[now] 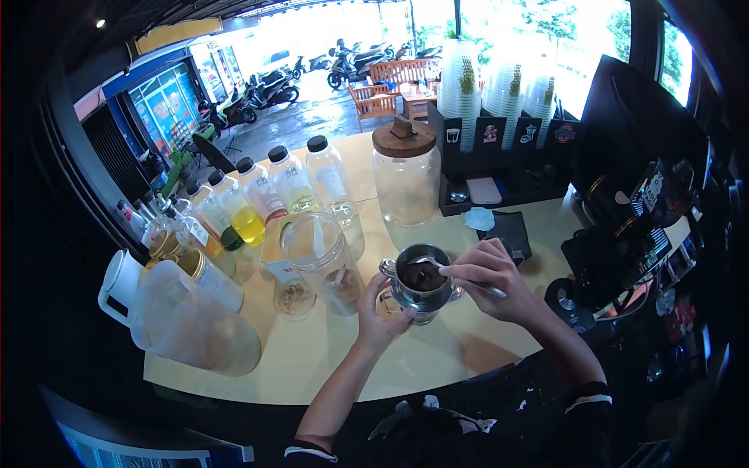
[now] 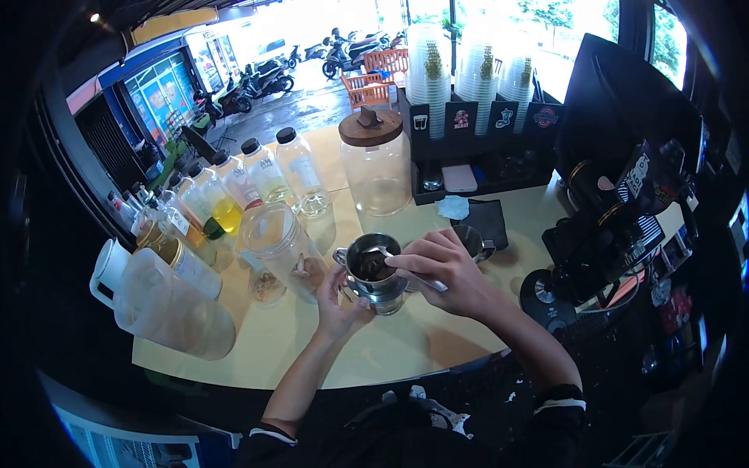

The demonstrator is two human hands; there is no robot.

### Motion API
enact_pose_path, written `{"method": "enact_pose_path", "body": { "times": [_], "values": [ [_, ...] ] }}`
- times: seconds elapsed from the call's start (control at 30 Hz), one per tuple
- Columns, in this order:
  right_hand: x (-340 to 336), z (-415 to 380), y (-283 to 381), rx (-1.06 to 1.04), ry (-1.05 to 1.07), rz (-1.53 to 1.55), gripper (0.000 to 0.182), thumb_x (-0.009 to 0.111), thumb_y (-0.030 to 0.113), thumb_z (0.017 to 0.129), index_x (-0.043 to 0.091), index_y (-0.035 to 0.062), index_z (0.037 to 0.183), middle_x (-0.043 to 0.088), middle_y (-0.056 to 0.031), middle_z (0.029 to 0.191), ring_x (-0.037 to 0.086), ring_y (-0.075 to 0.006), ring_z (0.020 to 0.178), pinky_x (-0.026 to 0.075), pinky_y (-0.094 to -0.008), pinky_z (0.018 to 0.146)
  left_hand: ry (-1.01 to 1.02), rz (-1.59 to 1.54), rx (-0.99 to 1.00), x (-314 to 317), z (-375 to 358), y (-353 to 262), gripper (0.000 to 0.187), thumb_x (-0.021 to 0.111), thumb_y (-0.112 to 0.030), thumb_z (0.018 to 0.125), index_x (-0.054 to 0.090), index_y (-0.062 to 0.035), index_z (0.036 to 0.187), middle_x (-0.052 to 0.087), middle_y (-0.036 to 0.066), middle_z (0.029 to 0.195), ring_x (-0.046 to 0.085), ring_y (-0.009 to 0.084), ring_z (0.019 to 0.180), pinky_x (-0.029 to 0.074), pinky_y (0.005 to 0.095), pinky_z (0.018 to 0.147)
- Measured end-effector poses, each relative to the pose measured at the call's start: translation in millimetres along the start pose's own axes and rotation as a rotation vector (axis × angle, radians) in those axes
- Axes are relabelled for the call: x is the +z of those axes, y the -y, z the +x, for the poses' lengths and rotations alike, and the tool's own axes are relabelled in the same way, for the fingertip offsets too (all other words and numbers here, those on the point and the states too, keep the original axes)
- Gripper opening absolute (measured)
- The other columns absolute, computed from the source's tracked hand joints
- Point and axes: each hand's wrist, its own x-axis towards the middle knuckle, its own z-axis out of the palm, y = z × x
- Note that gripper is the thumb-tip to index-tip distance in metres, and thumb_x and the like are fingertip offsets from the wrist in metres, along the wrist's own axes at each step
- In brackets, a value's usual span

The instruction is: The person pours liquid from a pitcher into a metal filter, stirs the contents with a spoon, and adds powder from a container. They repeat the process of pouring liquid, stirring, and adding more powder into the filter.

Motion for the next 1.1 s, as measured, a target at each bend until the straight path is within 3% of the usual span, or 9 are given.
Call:
{"method": "enact_pose_path", "body": {
  "times": [0.17,0.3,0.4,0.57,0.7,0.87,0.97,1.07,1.1],
  "values": [
    [-5.4,2.3,4.5,0.228,-0.078,0.157,0.017,0.071,0.008,0.079,0.069,0.0106,0.095,0.060,-0.0012,0.073,0.052,-0.0165,0.067,0.036,-0.0315,0.066,-0.007,-0.032,-0.029,1.3,-0.5,1.0,0.077,0.082,-0.033,0.066,0.048,-0.0014,0.127,0.056,0.012,0.121,0.054,0.0231,0.113,0.042,0.0391,0.099],
    [-13.5,9.0,12.9,0.134,-0.125,0.008,0.013,0.068,0.005,0.081,0.068,0.0098,0.094,0.061,-0.0009,0.074,0.053,-0.0164,0.066,0.036,-0.0318,0.065,-0.057,-0.073,-0.060,1.8,1.0,-9.2,0.084,0.082,-0.034,0.065,0.043,-0.0009,0.131,0.052,0.013,0.124,0.052,0.0243,0.117,0.040,0.0399,0.101],
    [-13.1,7.8,21.5,0.104,-0.083,-0.027,0.016,0.068,0.004,0.081,0.068,0.0100,0.096,0.061,-0.0010,0.075,0.055,-0.0163,0.069,0.037,-0.0320,0.067,-0.075,-0.019,0.023,-4.0,3.2,-13.0,0.089,0.083,-0.035,0.064,0.040,-0.0010,0.134,0.047,0.014,0.130,0.046,0.0273,0.123,0.037,0.0414,0.104],
    [-19.9,-0.6,22.1,0.088,-0.012,0.046,0.019,0.068,0.004,0.081,0.067,0.0104,0.099,0.062,-0.0013,0.078,0.058,-0.0169,0.075,0.039,-0.0324,0.073,-0.080,0.425,0.233,-7.9,5.8,-46.6,0.089,0.085,-0.035,0.063,0.041,-0.0024,0.134,0.042,0.017,0.134,0.041,0.0320,0.126,0.033,0.0432,0.106],
    [-20.2,-0.2,18.4,0.091,0.021,0.034,0.021,0.067,0.004,0.081,0.067,0.0116,0.101,0.062,-0.0018,0.081,0.058,-0.0184,0.078,0.039,-0.0343,0.079,-0.031,0.547,0.279,-3.5,13.8,-74.7,0.089,0.085,-0.035,0.062,0.042,-0.0024,0.133,0.044,0.017,0.132,0.042,0.0321,0.124,0.033,0.0439,0.104],
    [-24.7,3.7,12.2,0.014,0.045,0.117,0.019,0.065,0.008,0.084,0.067,0.0121,0.102,0.062,-0.0026,0.082,0.058,-0.0203,0.081,0.040,-0.0353,0.080,0.021,0.764,0.084,2.9,31.3,-100.4,0.087,0.088,-0.037,0.057,0.048,-0.0062,0.128,0.051,0.011,0.125,0.048,0.0278,0.118,0.032,0.0442,0.103],
    [-25.2,2.3,0.2,0.026,0.055,0.071,0.017,0.064,0.010,0.085,0.067,0.0117,0.102,0.062,-0.0032,0.082,0.058,-0.0205,0.081,0.039,-0.0350,0.080,0.056,0.760,0.008,5.1,38.5,-103.5,0.084,0.088,-0.035,0.055,0.051,-0.0069,0.124,0.056,0.010,0.118,0.052,0.0273,0.114,0.035,0.0425,0.101],
    [-29.3,-1.1,-5.0,0.061,0.109,0.240,0.019,0.065,0.010,0.084,0.067,0.0110,0.103,0.063,-0.0033,0.083,0.058,-0.0203,0.081,0.039,-0.0345,0.081,0.087,0.701,-0.044,4.0,45.1,-107.0,0.079,0.089,-0.034,0.054,0.054,-0.0065,0.120,0.060,0.010,0.109,0.055,0.0274,0.108,0.039,0.0408,0.097],
    [-28.5,-1.1,-5.5,0.028,0.074,0.210,0.020,0.066,0.007,0.083,0.067,0.0104,0.102,0.063,-0.0032,0.080,0.057,-0.0202,0.078,0.039,-0.0341,0.079,0.072,0.607,-0.101,3.9,47.1,-103.3,0.078,0.088,-0.040,0.053,0.056,-0.0068,0.116,0.061,0.010,0.106,0.057,0.0252,0.103,0.032,0.0423,0.100]
  ]
}}
